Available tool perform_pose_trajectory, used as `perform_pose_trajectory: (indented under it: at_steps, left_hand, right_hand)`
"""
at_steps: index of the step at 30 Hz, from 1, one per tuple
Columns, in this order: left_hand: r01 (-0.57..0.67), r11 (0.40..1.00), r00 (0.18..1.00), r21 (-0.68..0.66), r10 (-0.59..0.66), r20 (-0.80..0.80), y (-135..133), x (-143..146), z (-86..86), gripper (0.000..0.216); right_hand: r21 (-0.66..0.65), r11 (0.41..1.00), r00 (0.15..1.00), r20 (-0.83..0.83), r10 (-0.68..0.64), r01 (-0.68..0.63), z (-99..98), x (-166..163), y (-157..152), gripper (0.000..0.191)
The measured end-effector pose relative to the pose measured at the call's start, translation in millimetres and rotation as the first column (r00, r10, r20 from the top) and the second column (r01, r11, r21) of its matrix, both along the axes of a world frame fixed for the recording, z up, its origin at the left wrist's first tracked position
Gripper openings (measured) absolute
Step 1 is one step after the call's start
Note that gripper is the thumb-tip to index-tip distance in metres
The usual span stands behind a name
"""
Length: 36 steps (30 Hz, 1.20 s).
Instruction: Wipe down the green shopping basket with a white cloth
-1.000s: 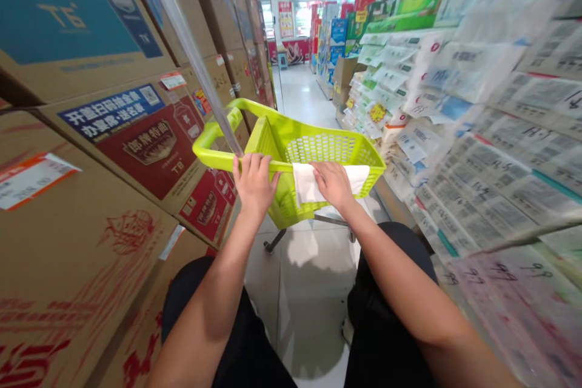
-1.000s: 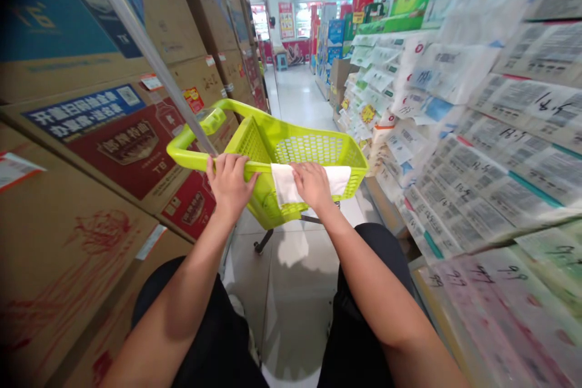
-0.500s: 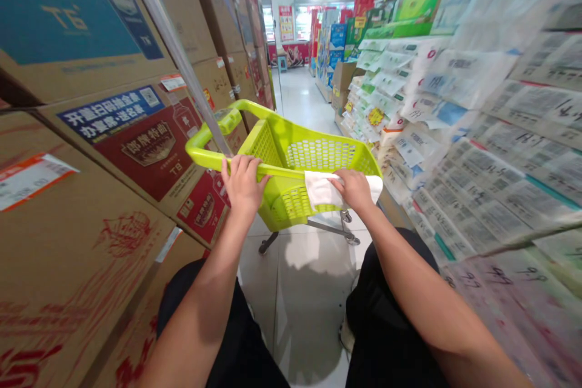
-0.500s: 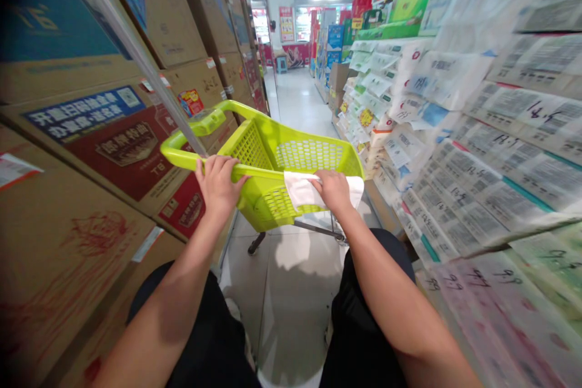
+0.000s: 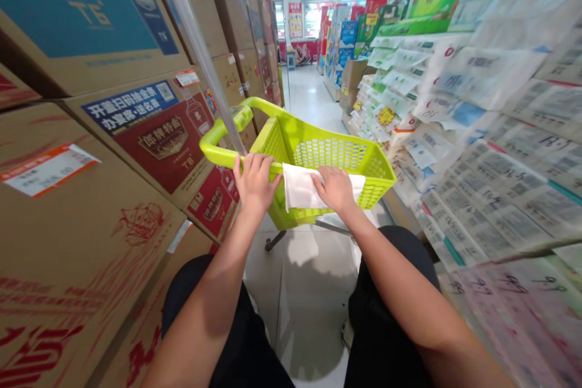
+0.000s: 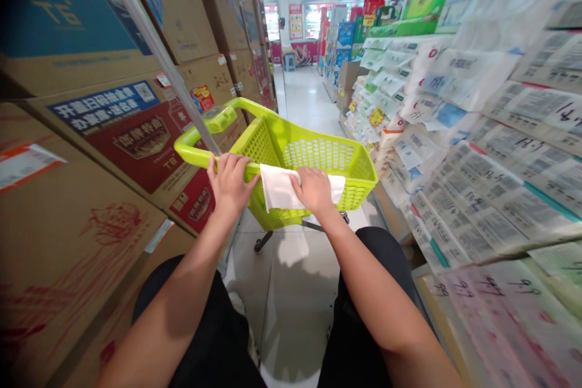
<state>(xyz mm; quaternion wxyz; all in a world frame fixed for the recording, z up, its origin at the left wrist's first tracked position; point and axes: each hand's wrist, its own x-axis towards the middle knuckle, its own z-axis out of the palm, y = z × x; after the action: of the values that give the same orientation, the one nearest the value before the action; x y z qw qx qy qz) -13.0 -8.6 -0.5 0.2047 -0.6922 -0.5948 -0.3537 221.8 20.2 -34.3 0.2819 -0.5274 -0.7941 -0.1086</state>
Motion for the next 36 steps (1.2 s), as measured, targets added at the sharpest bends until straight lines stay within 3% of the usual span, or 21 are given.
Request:
perform_pose_trajectory:
  at_steps: [6,10,13,21,24,27,36]
  left_hand:
    - [0.005,1.0,1.0,-0.014,-0.005,-0.003,7,-3,2.9,0.036]
    - [-0.007,1.0,1.0,-0.022,0.008,0.004,9,4,1.3,0.038]
    - [-0.012,1.0,1.0,-0.009,0.012,0.022,7,12,0.1,0.037]
    - [0.002,1.0,1.0,0.003,-0.002,0.0,-4,19,-2.5,0.036]
    - [0.002,1.0,1.0,-0.016,-0.003,-0.021,-2,11,-1.3,0.036]
    - [-0.004,0.999,0.999,-0.037,0.002,-0.043,3,-1,2.1,0.035]
    - [-0.009,0.999,1.0,-0.035,0.009,0.003,10,-11,5.7,0.037]
  right_hand:
    - [-0.001,0.98,0.979,0.043,-0.2,0.2,-14.3,86,11,0.047]
    - [-0.017,0.973,0.971,0.069,-0.228,0.23,-18.6,120,13,0.05]
    - [0.002,0.973,0.972,0.034,-0.233,0.233,-17.8,106,11,0.048]
    - [0.029,0.996,0.996,-0.04,-0.083,0.084,-3.5,0,6,0.052]
    - [0.047,0.998,0.998,-0.042,-0.051,0.053,-1.0,-11,6,0.053]
    - [0.013,0.999,0.999,-0.012,-0.042,0.042,-2.6,6,9,0.053]
    - [-0.044,0.969,0.969,-0.026,-0.245,0.244,-20.7,108,16,0.054]
